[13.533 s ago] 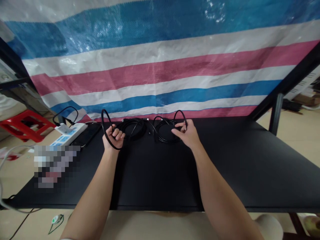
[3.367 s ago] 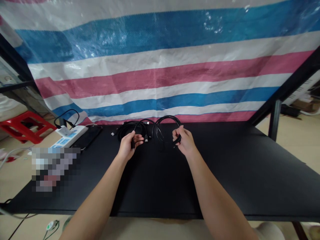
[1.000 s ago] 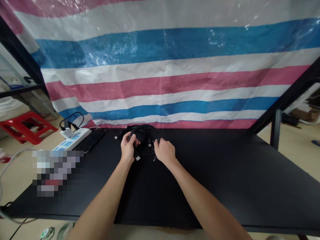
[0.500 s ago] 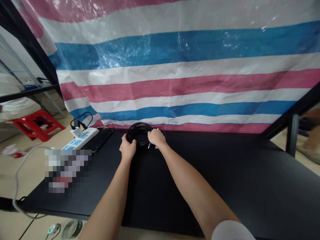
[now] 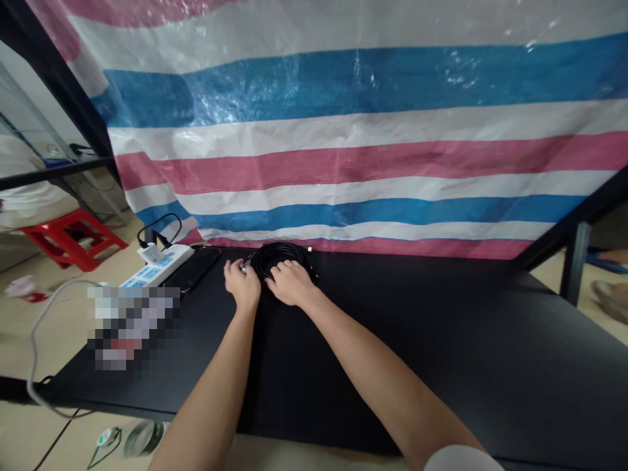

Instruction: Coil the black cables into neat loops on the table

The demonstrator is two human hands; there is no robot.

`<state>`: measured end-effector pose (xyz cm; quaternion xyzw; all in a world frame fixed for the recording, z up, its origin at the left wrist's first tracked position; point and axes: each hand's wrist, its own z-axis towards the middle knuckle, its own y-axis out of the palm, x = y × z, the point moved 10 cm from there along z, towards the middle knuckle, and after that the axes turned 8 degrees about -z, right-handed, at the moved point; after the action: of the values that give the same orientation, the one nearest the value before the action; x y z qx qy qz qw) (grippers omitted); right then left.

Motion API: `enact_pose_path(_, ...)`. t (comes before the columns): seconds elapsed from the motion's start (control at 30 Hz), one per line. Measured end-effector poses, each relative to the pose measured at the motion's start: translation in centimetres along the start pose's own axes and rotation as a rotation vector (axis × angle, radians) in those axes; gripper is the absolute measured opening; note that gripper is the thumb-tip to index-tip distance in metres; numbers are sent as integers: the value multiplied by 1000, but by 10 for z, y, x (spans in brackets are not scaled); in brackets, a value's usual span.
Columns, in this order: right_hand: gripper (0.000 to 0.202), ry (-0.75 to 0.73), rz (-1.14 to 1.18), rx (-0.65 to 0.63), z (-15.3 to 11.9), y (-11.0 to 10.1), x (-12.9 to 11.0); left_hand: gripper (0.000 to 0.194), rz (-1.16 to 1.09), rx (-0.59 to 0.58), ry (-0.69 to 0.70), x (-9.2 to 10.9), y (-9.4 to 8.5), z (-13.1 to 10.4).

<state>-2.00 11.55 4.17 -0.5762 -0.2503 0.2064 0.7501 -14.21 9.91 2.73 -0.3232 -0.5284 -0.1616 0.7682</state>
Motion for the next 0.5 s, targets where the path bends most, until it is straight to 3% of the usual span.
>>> enact_pose_path(0.17,41,-54,18,-56,-12,14,0,19,-68,118,-133,-6,-22,0)
enact_pose_path(0.33,34,-22,123,-55,-32,12,27,16,-86,99,-176,-9,-21,-1)
enact_pose_path(0.5,26,77,218,0,-70,7,64,12,-91,65,-134,-11,-13,2)
